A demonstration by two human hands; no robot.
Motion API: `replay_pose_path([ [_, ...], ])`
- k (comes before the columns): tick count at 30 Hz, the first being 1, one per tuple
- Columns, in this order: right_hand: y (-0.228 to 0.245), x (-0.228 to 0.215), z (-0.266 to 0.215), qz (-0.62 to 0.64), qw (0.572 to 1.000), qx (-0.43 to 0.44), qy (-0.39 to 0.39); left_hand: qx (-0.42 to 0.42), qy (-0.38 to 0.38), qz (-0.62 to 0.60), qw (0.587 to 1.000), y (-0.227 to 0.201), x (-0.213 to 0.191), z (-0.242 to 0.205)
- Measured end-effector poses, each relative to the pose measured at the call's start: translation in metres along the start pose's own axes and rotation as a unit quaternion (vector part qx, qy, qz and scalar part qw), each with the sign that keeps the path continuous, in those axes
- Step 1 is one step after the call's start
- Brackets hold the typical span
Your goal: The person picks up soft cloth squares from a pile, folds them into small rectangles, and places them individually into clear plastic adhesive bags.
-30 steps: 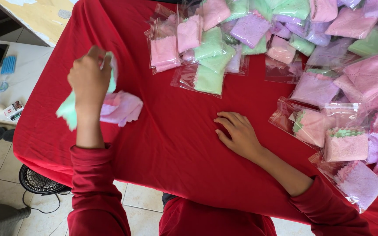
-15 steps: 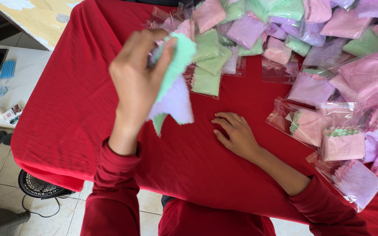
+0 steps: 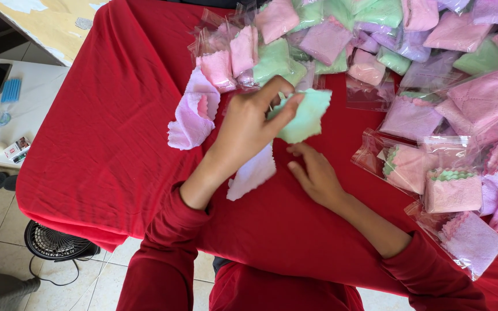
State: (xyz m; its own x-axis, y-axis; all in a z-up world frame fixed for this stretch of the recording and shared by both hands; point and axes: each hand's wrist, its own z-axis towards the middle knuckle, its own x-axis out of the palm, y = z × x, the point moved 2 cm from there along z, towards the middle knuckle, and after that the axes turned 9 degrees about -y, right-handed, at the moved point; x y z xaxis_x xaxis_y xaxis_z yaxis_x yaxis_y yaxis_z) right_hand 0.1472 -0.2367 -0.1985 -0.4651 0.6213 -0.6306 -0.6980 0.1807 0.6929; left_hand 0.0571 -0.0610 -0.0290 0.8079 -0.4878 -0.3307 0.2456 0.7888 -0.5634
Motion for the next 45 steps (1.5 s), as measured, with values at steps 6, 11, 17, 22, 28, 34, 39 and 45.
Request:
replay_pose_path([
  [6,0.041,-0.054,0.008,0.122,0.963,-0.100,-0.220,0.064,0.105,-0.044,0.991,-0.029,-0.004,0.000],
  [11,0.062,-0.091,0.007,0.150,0.962,-0.125,-0.193,0.104,0.185,-0.080,0.974,-0.039,0.006,-0.019],
  [17,0.053,-0.122,-0.007,0.103,0.971,-0.085,-0.196,0.079,0.289,-0.045,0.953,-0.027,0.003,-0.013],
  [22,0.041,-0.144,-0.011,0.103,0.963,-0.077,-0.238,-0.014,0.404,0.031,0.914,-0.005,-0.015,0.001],
  [28,0.017,-0.171,0.000,0.068,0.947,-0.009,-0.313,-0.048,0.461,0.086,0.882,0.025,-0.048,0.013],
  [34,-0.007,-0.175,0.026,0.122,0.945,-0.033,-0.303,-0.074,0.219,0.132,0.964,0.040,-0.063,0.028],
  [39,-0.006,-0.177,0.021,0.060,0.948,-0.121,-0.289,0.045,0.136,0.086,0.986,0.035,-0.066,0.030],
  [45,-0.006,-0.144,-0.018,-0.019,0.989,-0.025,-0.142,-0.031,0.383,0.144,0.912,0.076,-0.059,-0.033],
])
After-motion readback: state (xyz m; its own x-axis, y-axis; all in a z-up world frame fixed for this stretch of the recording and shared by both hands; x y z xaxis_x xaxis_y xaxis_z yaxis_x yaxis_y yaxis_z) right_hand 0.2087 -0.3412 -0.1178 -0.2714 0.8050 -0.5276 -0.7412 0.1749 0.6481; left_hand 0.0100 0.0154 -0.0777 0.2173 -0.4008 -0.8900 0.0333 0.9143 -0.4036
